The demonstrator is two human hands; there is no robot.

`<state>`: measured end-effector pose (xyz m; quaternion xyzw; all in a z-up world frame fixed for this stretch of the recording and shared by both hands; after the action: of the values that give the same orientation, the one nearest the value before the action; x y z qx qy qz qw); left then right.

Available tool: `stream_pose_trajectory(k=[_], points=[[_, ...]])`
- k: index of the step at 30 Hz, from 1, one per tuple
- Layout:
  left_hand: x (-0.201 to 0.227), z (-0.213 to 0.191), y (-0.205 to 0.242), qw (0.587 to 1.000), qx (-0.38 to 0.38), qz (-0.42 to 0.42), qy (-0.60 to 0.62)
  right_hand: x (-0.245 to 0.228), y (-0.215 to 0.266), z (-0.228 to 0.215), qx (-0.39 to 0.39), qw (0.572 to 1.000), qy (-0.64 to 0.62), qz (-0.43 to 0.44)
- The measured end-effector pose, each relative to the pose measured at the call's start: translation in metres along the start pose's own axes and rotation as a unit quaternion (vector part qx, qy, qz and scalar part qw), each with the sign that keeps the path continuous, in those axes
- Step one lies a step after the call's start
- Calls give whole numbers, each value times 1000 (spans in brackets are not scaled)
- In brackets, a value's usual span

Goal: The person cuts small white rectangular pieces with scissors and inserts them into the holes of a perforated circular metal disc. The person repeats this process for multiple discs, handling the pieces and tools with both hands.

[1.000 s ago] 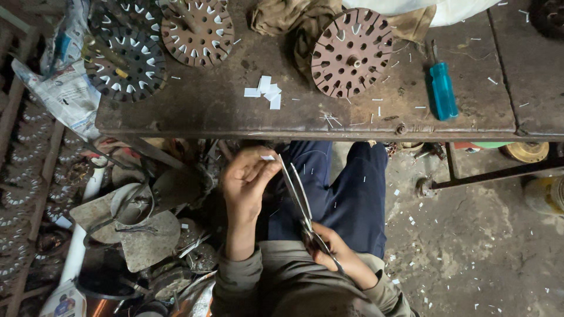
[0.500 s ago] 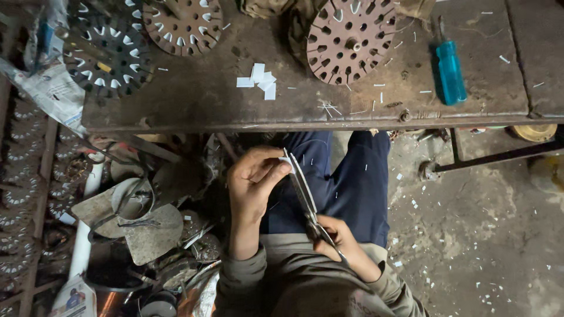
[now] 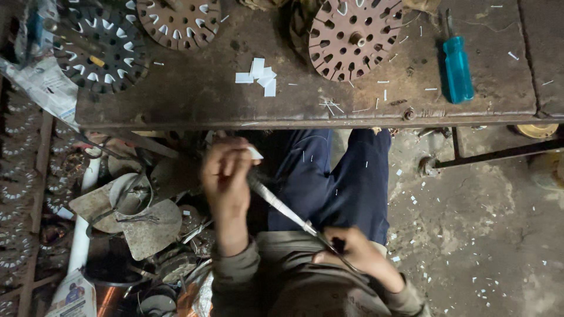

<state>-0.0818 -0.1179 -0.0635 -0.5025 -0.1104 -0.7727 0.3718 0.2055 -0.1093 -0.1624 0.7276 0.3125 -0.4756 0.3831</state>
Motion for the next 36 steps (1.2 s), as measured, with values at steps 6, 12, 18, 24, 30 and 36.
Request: stream_pose_trajectory(k=[6, 12, 18, 24, 30, 36], points=[[14, 13, 8, 976, -81, -83, -186, 0, 23, -43, -114, 918, 380, 10], [-19, 80, 32, 978, -142, -87, -125, -90, -11, -80, 166, 957, 222, -81], [-11, 108, 42, 979, -155, -100, -91, -108, -37, -94, 325, 924, -177, -96], [-3, 113, 42, 977, -139, -15, -163, -95, -43, -98, 327, 911, -222, -118], [-17, 119, 52, 976, -130, -29, -175, -100, -34, -101, 359, 907, -188, -113], [-55, 100, 67, 978, -126, -160, -50, -113, -29, -94, 345, 920, -153, -106]])
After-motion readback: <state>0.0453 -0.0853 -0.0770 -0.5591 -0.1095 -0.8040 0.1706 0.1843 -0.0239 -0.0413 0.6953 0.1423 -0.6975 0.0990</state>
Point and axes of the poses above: each hand's wrist, its own y-axis away from the middle knuckle, its own z-axis out of the palm, x = y × z, the point moved 6 cm from there along -y, towards the middle knuckle, and after that the axes turned 3 degrees about x, right-handed, at the moved point
